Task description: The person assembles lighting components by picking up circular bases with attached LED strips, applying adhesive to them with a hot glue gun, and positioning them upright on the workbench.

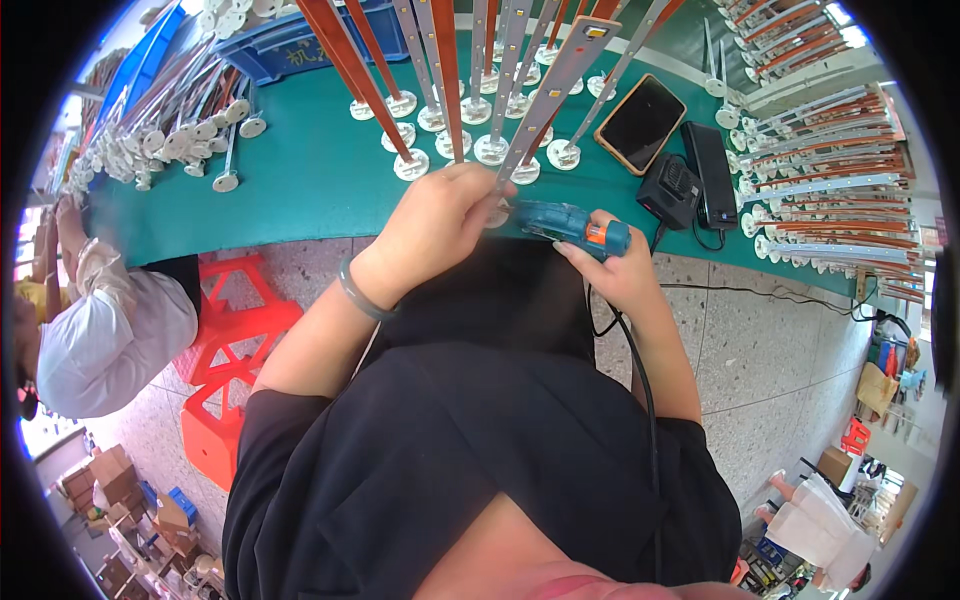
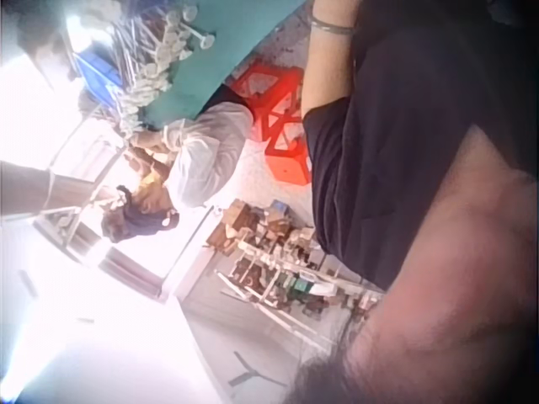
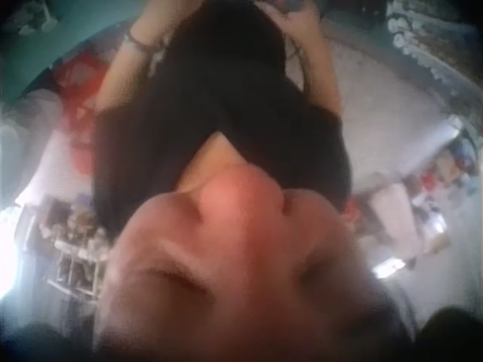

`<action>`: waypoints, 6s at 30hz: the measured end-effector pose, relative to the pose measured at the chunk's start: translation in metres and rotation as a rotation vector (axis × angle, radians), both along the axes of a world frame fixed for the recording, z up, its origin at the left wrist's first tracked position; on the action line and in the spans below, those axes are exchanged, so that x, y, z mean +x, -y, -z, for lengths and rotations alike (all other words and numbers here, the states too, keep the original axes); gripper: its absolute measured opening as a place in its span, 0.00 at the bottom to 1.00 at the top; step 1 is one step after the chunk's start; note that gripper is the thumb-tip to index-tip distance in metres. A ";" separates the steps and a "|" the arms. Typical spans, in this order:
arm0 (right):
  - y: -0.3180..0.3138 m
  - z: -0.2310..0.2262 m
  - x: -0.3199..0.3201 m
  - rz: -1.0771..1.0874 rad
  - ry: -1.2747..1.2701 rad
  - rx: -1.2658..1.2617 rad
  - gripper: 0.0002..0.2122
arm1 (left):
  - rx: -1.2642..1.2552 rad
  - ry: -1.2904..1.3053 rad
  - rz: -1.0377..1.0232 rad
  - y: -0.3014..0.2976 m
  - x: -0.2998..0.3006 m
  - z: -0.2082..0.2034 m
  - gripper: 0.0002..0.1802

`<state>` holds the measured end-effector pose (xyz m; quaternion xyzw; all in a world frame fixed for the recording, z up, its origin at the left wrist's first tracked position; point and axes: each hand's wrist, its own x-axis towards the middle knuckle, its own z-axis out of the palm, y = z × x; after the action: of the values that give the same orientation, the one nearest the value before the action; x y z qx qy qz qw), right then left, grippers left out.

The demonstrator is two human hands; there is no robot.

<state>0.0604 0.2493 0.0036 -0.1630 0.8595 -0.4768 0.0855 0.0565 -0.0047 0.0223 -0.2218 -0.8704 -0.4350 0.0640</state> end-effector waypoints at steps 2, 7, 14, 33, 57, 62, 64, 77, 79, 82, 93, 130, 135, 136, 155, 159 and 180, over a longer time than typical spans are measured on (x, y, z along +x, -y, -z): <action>0.001 -0.003 -0.001 0.002 0.017 0.018 0.11 | 0.001 -0.001 -0.005 0.000 0.000 0.000 0.10; -0.003 0.009 -0.003 -0.004 -0.031 -0.050 0.12 | -0.031 -0.021 0.007 0.003 0.003 0.001 0.10; -0.021 0.022 -0.004 0.030 0.301 -0.489 0.14 | -0.007 -0.002 -0.023 0.052 0.037 -0.026 0.11; -0.025 0.031 -0.007 0.029 0.302 -0.591 0.16 | -0.002 -0.112 -0.351 0.131 -0.050 -0.004 0.10; -0.042 0.051 -0.007 0.002 0.269 -0.612 0.22 | -0.166 -0.536 -1.031 0.342 -0.072 -0.046 0.07; -0.042 0.054 -0.002 0.080 0.266 -0.661 0.22 | -0.113 -0.569 -0.885 0.311 -0.086 -0.080 0.08; -0.046 0.055 -0.002 0.082 0.274 -0.639 0.22 | -0.092 -0.571 -0.782 0.274 -0.096 -0.090 0.09; -0.038 0.051 0.000 0.110 0.239 -0.624 0.21 | -0.870 -0.348 -0.791 0.270 -0.225 -0.133 0.17; -0.037 0.053 -0.001 0.100 0.239 -0.646 0.20 | -0.964 -0.295 -0.746 0.276 -0.216 -0.144 0.15; -0.040 0.055 -0.001 0.139 0.297 -0.645 0.21 | -0.781 -0.294 -0.685 0.273 -0.199 -0.169 0.12; -0.042 0.061 -0.004 0.062 0.244 -0.663 0.23 | -0.417 -0.025 -0.737 0.233 -0.189 -0.120 0.27; -0.027 0.047 0.001 0.034 0.120 -0.625 0.12 | 0.166 0.107 -0.837 0.270 -0.173 -0.064 0.23; -0.023 0.042 0.000 0.037 0.132 -0.628 0.12 | 0.215 0.019 -0.769 0.274 -0.166 -0.059 0.14; -0.023 0.042 -0.001 0.038 0.136 -0.627 0.12 | 0.159 -0.007 -0.778 0.272 -0.162 -0.063 0.13; -0.028 0.047 0.003 0.018 0.129 -0.613 0.14 | 0.140 0.076 -0.438 0.189 -0.010 -0.028 0.06; -0.026 0.049 -0.002 0.023 0.132 -0.605 0.14 | 0.130 0.038 -0.512 0.181 0.005 -0.026 0.04; -0.010 0.020 0.001 -0.104 0.137 -0.269 0.10 | 0.117 -0.062 -0.051 0.016 0.010 -0.016 0.06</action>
<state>0.0613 0.2594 -0.0162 -0.1843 0.7705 -0.5926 0.1459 0.0670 -0.0207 0.0385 -0.2087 -0.8463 -0.4764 0.1149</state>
